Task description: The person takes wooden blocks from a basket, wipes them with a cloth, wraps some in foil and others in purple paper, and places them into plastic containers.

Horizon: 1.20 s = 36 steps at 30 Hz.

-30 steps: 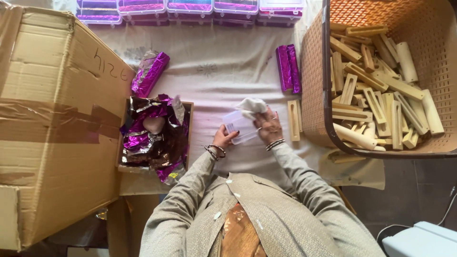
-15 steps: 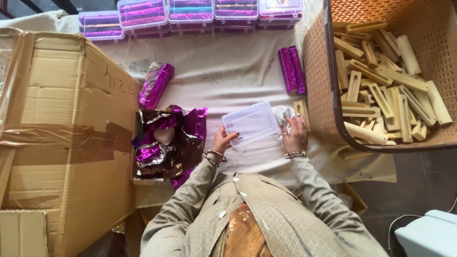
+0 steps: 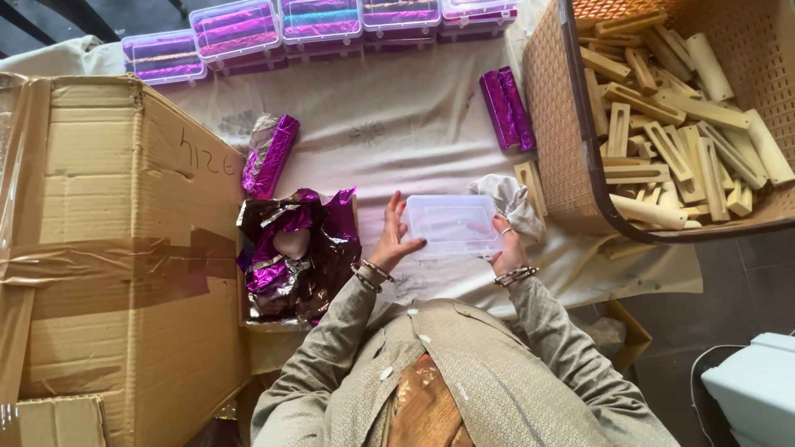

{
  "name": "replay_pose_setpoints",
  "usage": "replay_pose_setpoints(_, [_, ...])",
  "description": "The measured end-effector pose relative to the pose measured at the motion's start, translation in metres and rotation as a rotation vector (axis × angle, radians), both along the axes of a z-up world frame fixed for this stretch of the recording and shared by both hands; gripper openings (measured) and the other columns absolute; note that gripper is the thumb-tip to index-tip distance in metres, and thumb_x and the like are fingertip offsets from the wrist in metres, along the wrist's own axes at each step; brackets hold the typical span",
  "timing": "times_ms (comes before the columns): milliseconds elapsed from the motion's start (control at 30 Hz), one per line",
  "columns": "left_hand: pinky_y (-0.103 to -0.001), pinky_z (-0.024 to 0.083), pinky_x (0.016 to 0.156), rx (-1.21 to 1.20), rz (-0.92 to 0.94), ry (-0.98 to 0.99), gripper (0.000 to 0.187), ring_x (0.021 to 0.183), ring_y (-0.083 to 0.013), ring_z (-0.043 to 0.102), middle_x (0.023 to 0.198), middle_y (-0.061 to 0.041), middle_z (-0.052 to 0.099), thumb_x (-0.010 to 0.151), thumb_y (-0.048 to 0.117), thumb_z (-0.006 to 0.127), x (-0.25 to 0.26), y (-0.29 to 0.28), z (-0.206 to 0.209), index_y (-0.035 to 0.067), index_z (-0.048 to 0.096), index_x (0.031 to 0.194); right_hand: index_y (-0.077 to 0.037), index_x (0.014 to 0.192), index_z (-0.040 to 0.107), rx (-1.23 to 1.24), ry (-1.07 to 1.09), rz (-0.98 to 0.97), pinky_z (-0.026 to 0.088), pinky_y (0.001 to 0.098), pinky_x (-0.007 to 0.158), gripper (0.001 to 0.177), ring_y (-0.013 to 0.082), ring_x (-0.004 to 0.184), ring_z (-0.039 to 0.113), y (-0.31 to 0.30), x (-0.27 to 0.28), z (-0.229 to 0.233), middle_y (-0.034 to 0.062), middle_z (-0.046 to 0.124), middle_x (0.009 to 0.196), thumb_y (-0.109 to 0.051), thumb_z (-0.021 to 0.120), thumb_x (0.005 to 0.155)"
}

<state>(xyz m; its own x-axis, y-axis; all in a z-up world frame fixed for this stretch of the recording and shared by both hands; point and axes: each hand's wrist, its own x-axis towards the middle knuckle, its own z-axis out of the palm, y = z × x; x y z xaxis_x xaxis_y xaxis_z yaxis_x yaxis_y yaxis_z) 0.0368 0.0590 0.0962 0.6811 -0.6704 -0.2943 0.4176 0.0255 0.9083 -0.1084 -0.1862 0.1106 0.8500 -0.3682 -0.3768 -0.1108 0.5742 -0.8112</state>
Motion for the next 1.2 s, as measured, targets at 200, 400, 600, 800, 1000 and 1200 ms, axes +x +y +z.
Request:
replay_pose_setpoints(200, [-0.069,0.034,0.113,0.292,-0.003,-0.516,0.131,0.157,-0.0445,0.027,0.173,-0.022,0.014,0.077,0.039,0.095,0.0,-0.006,-0.01,0.018,0.005,0.17,-0.006,0.146,0.048,-0.116,0.138,0.036,0.05,0.0285,0.052,0.056,0.0233,0.078,0.064,0.007,0.003,0.003,0.0195,0.071,0.122,-0.038,0.057,0.101])
replay_pose_setpoints(400, [-0.041,0.068,0.077,0.023,0.108,0.265,0.088,0.119,-0.0384,0.066,0.138,-0.028,0.059,0.078,0.012,0.083,0.006,-0.009,-0.022,0.013,0.038,0.153,-0.013,0.141,0.052,-0.298,0.28,0.08,0.063,0.0341,0.069,0.055,0.0275,0.1,0.069,-0.025,-0.037,-0.03,0.0114,0.064,0.127,-0.045,0.052,0.096])
replay_pose_setpoints(600, [-0.042,0.062,0.083,-0.069,0.527,0.296,0.071,0.108,-0.0278,0.067,0.121,-0.013,0.062,0.081,0.008,0.081,0.023,-0.011,-0.089,0.011,0.039,0.138,0.004,0.109,0.069,-0.009,0.497,0.452,0.063,0.0485,0.085,0.067,0.0337,0.095,0.076,-0.099,-0.169,-0.058,0.0226,0.076,0.109,-0.059,0.048,0.097])
replay_pose_setpoints(800, [-0.041,0.059,0.089,-0.054,0.605,0.156,0.073,0.106,-0.0278,0.066,0.119,-0.014,0.063,0.076,0.004,0.083,0.026,-0.017,-0.092,0.007,0.043,0.138,-0.007,0.106,0.07,0.035,0.716,-0.04,0.062,0.0467,0.08,0.048,0.0283,0.091,0.075,-0.146,-0.277,-0.133,0.0142,0.075,0.102,-0.053,0.06,0.093])
replay_pose_setpoints(1000, [-0.041,0.057,0.095,-0.011,0.597,0.175,0.069,0.111,-0.0275,0.066,0.122,-0.014,0.064,0.078,0.006,0.084,0.036,-0.014,-0.094,0.004,0.044,0.135,-0.004,0.098,0.07,-1.134,0.754,-0.386,0.054,0.0364,0.067,0.027,0.0267,0.072,0.066,-0.087,-0.198,-0.085,0.0147,0.069,0.079,-0.028,0.065,0.11])
replay_pose_setpoints(1200, [-0.043,0.048,0.106,0.033,0.283,0.22,0.07,0.123,-0.0311,0.06,0.128,-0.02,0.064,0.079,0.016,0.085,0.03,-0.017,-0.102,0.002,0.049,0.137,-0.005,0.141,0.051,-1.706,-0.17,0.099,0.056,0.045,0.096,0.077,0.0351,0.122,0.063,0.003,-0.043,0.056,0.0182,0.059,0.141,-0.046,0.077,0.082])
